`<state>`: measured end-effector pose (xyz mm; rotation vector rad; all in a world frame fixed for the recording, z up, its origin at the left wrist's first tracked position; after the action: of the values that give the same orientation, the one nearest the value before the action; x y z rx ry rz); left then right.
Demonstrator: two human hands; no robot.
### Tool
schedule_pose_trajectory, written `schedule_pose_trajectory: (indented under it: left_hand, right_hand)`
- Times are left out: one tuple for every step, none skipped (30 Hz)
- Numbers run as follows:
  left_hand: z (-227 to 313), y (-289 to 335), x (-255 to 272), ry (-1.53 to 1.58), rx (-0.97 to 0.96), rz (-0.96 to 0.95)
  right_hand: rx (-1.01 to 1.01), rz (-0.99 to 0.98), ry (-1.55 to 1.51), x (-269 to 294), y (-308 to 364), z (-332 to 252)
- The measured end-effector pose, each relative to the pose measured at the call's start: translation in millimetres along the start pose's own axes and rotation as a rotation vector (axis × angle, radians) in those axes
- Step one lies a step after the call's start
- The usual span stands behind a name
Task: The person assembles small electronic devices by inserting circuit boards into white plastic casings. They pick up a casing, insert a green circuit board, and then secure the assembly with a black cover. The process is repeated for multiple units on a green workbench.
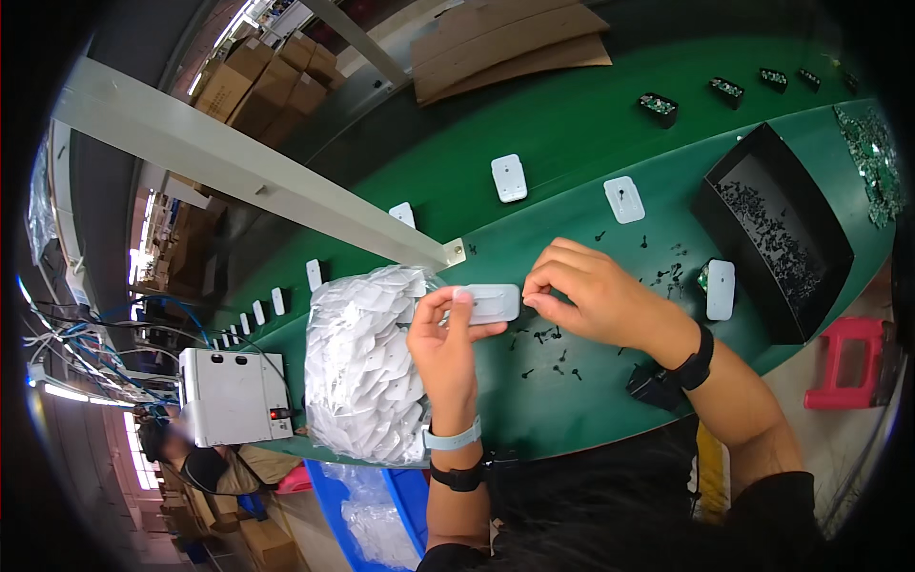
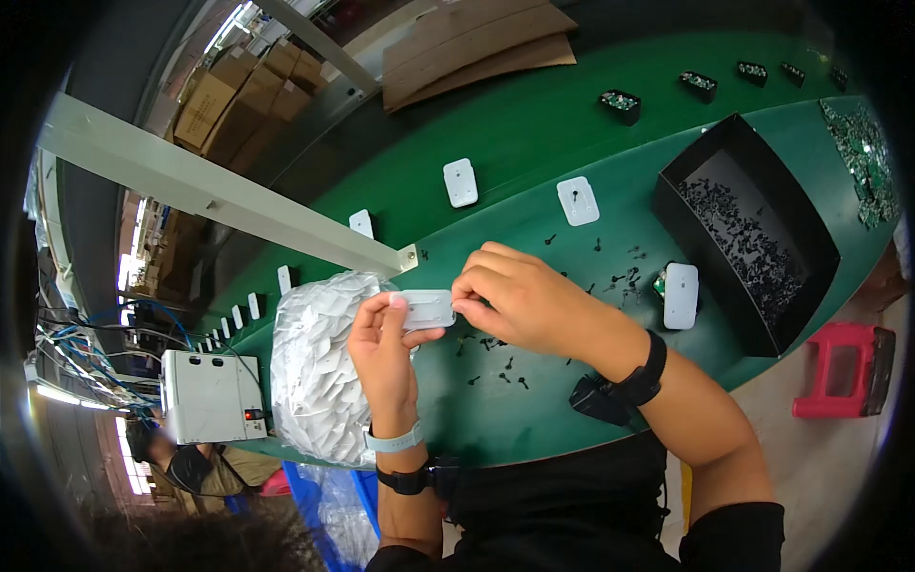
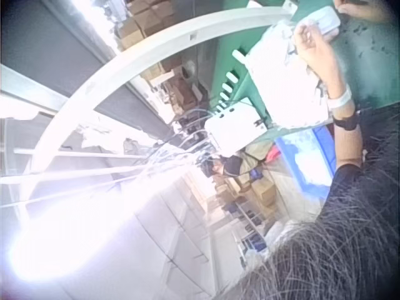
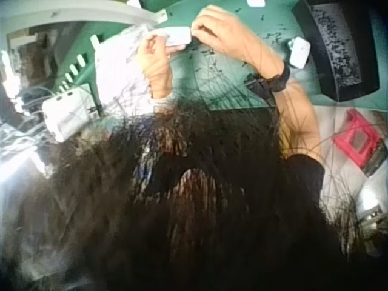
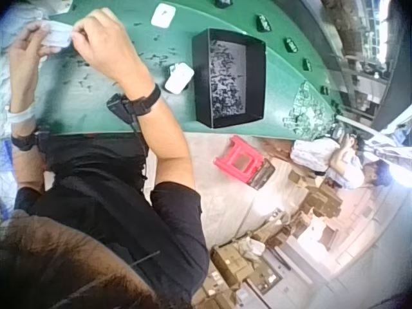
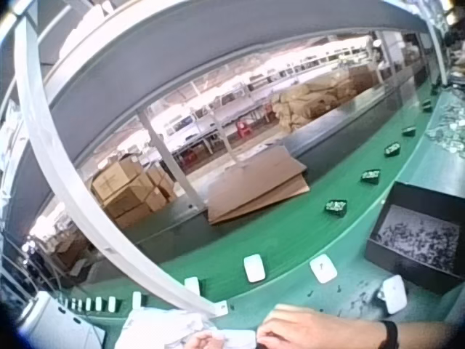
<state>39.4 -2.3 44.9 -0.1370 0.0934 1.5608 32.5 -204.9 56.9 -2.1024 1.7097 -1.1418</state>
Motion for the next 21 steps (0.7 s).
schedule_pose_trajectory:
  left_hand:
    - [-7,-3,-4,0.043,0.003,-0.023]
    - [-11,-4,-10,0.098,0.003,-0.033]
    - [-16,-5,-16,0.153,0.002,-0.043]
    - [-19,-6,-20,0.205,0.004,-0.054]
    - [-20,-6,-21,0.227,0.015,-0.070]
    - [-22,-6,-22,0.252,-0.005,-0.094]
    - [-25,-5,-22,0.276,-0.022,-0.119]
    - [-28,-4,-22,0.299,-0.040,-0.142]
    - [-30,-3,-22,0.327,-0.031,-0.153]
    - [-32,0,-23,0.353,-0.022,-0.163]
    - [-34,2,-24,0.379,-0.014,-0.171]
    - [-35,3,-25,0.404,-0.002,-0.170]
    - [-35,3,-26,0.429,0.008,-0.168]
    - [-34,3,-27,0.454,0.018,-0.166]
    - [-32,2,-27,0.444,0.033,-0.139]
    - [-29,-1,-26,0.434,0.047,-0.111]
    - [-28,-2,-24,0.425,0.062,-0.084]
    - [-27,-1,-22,0.334,0.014,-0.071]
    - [-28,0,-21,0.245,-0.032,-0.062]
    - [-27,1,-21,0.157,-0.078,-0.052]
    - [-24,3,-23,0.179,-0.090,-0.057]
  right_hand:
    - [0.005,0.018,-0.006,-1,0,0]
    - [0.010,0.026,0.021,-1,0,1]
    - [0.016,0.033,0.049,-2,-1,2]
    - [0.020,0.043,0.074,-2,-1,3]
    - [0.014,0.047,0.076,-2,-1,3]
    - [0.009,0.051,0.077,-3,-1,4]
    - [0.002,0.055,0.079,-4,-1,5]
    - [-0.011,0.061,0.062,-5,-1,6]
    - [-0.023,0.066,0.045,-6,0,7]
    - [-0.035,0.071,0.026,-8,0,8]
    - [-0.051,0.043,0.010,-11,1,8]
    - [-0.067,0.014,-0.007,-12,1,7]
    - [-0.080,-0.015,-0.024,-14,1,6]
    - [-0.079,-0.014,-0.029,-15,1,5]
    - [-0.079,-0.013,-0.035,-16,1,5]
    - [-0.076,-0.013,-0.041,-16,0,3]
    - [-0.078,0.002,-0.030,-15,0,2]
    - [-0.080,0.017,-0.020,-12,0,0]
    - [-0.083,0.032,-0.006,-10,1,0]
    - [-0.056,0.041,0.014,-10,1,0]
    - [-0.029,0.051,0.034,-10,-1,0]
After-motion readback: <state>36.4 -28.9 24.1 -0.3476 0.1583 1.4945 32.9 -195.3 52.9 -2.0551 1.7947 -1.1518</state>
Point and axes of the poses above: each hand's wrist, its own y-axis away from the middle knuckle, its own x-axis out of the back of the hand, z = x × y, the point moved 3 cm from there along -y, towards the middle knuckle, and after that the axes turned 4 degrees about -z, right-handed, at the moved point
